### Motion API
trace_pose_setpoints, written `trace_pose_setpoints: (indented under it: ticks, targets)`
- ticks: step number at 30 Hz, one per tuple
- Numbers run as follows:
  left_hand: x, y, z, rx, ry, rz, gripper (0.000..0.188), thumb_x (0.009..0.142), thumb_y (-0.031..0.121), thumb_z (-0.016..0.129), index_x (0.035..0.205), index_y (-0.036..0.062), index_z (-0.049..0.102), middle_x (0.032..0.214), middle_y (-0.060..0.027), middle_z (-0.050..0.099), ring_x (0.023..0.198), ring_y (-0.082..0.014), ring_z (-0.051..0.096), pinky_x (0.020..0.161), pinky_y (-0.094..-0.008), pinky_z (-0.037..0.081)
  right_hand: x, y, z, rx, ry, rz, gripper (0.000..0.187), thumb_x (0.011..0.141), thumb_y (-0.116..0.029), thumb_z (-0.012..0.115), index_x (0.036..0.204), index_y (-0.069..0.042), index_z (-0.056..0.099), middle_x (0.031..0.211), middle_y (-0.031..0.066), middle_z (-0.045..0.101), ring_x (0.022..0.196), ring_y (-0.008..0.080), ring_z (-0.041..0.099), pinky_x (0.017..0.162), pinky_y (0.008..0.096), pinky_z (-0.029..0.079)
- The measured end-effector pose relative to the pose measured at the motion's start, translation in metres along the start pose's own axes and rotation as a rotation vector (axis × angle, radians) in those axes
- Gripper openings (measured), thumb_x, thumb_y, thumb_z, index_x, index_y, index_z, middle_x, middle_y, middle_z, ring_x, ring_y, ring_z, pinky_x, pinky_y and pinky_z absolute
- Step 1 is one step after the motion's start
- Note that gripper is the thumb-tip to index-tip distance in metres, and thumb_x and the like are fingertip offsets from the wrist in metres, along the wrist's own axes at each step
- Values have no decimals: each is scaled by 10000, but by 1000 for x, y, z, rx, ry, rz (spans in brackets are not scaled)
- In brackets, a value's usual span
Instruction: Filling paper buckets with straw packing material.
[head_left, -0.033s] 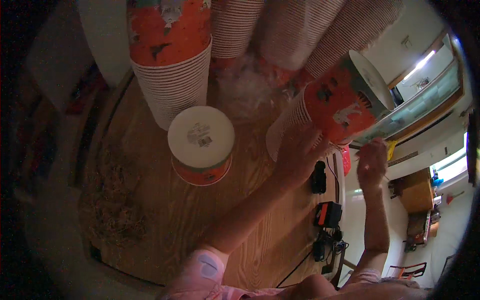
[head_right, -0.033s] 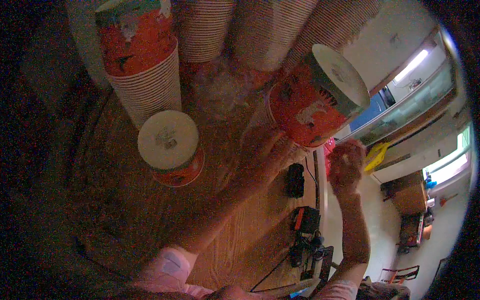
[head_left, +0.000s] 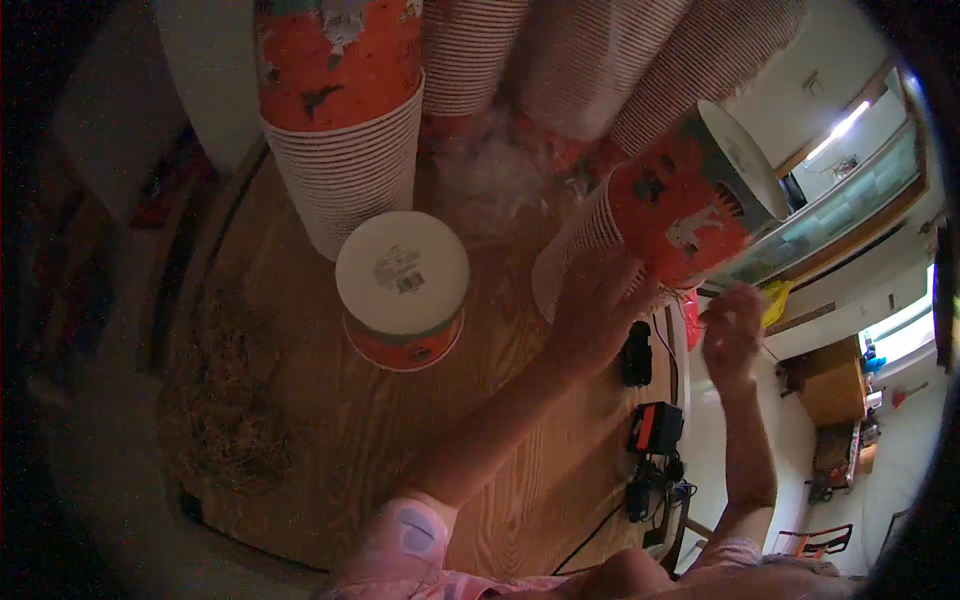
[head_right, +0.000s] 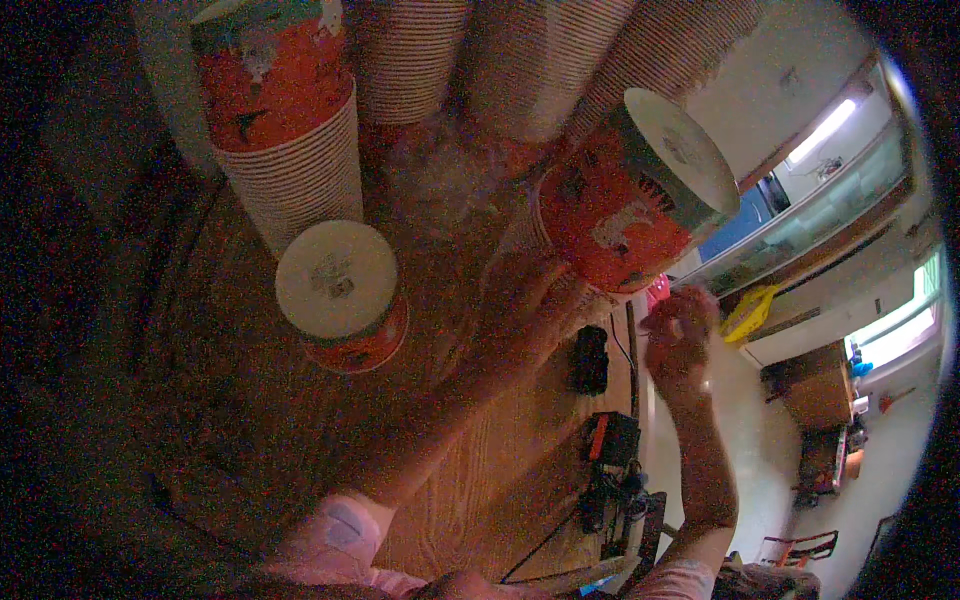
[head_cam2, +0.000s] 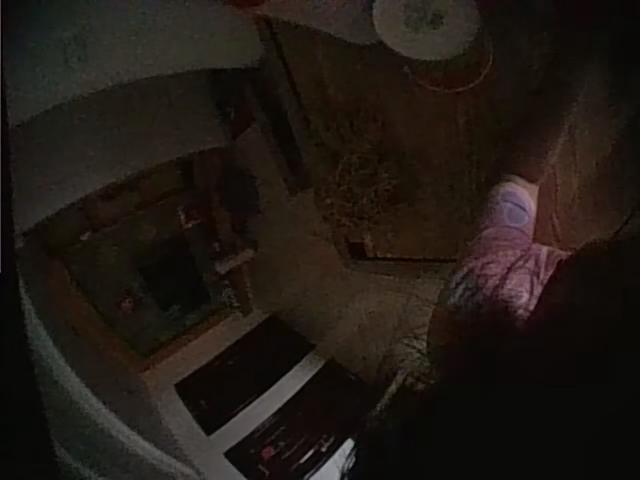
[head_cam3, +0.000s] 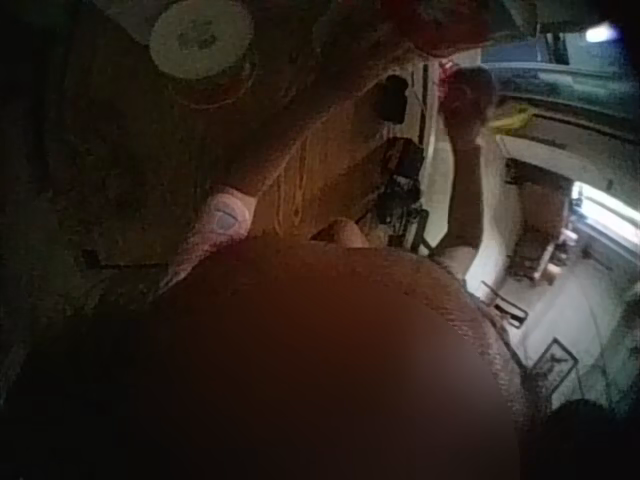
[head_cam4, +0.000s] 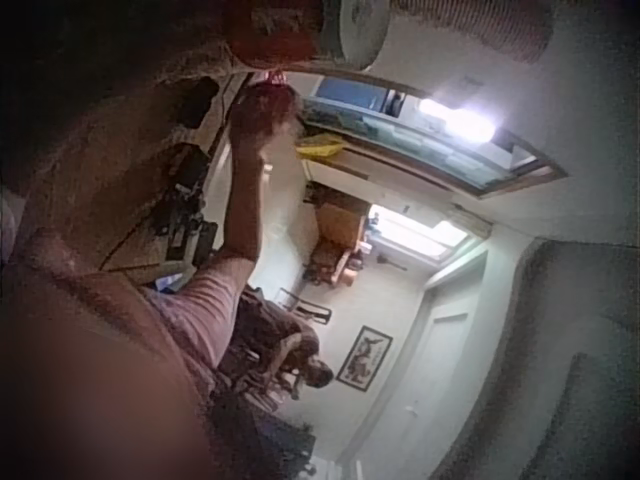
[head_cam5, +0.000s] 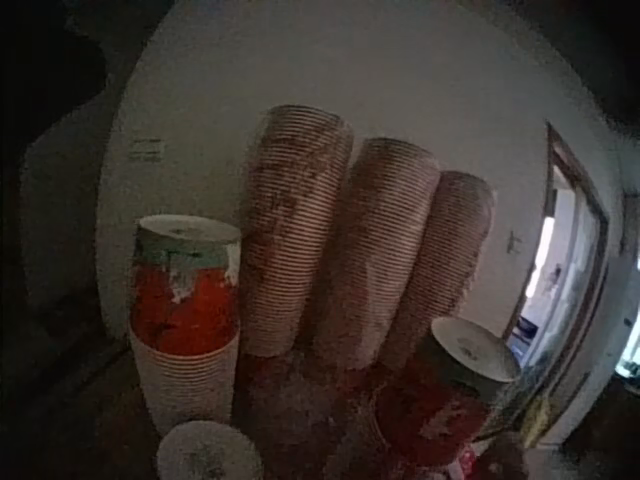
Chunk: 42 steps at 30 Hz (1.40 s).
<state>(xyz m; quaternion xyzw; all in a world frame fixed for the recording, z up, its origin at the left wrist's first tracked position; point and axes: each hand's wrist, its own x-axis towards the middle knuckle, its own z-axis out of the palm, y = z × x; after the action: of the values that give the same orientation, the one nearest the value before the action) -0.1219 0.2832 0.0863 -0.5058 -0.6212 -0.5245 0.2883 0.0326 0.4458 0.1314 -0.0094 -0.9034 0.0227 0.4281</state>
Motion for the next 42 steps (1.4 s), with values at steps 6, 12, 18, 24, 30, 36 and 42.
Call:
trace_pose_setpoints:
  ticks: [6, 12, 18, 24, 30, 36, 42]
  targets:
    - [-22, 0, 10, -389, 77, -407, 420, 736, 152, 592, 1153, 118, 550, 1104, -110, 526, 1029, -272, 503, 877, -452, 396, -11, -56, 40, -118, -364, -88, 214, 687, -38, 540, 894, -38, 590, 941, 99, 582, 927, 289, 538, 881, 476, 403]
    - [-13, 5, 4, -22, -145, -31, 324, 834, 200, 560, 1139, 93, 541, 1087, -139, 525, 970, -296, 507, 856, -436, 401, -28, -28, 40, -206, -384, -76, 258, 700, 3, 512, 943, -21, 595, 967, 123, 579, 932, 291, 530, 873, 408, 414]
    - [-154, -20, -1, -826, -210, -807, 320, 834, 117, 508, 1151, 79, 528, 1155, -135, 518, 1022, -311, 513, 846, -409, 429, -14, -86, 13, -229, -330, 76, 450, 759, 44, 463, 1202, -30, 489, 1138, 160, 512, 1058, 325, 476, 935, 383, 395]
    - [-232, 8, -128, 39, -503, -618, 258, 812, 122, 537, 1062, 68, 572, 1165, -143, 512, 1011, -310, 520, 891, -422, 427, -28, -128, 6, 41, -293, 76, 359, 751, 47, 542, 1099, -41, 550, 1140, 137, 515, 1033, 323, 514, 913, 384, 408]
    - [-253, 24, -153, 447, -440, -275, 254, 803, 131, 561, 1049, 68, 580, 1113, -139, 534, 984, -307, 531, 893, -426, 419, -67, -156, 120, 99, -266, 33, 394, 729, -65, 627, 1113, -64, 544, 1151, 159, 493, 1053, 340, 472, 877, 410, 408]
    - [-286, 9, -154, 173, -367, -504, 246, 815, 103, 562, 1057, 57, 569, 1105, -143, 540, 1011, -317, 524, 895, -410, 425, -34, -206, 189, 66, -91, -128, 365, 746, -65, 608, 1106, -84, 552, 1138, 145, 516, 1034, 337, 492, 859, 413, 414]
    - [-263, 58, -241, 136, -86, -523, 290, 866, 120, 534, 1148, 60, 517, 1101, -122, 556, 1050, -299, 524, 886, -370, 437, -43, -252, 90, 795, -36, 487, 135, 863, -105, 525, 976, -64, 586, 887, 38, 591, 867, 200, 561, 789, 302, 423]
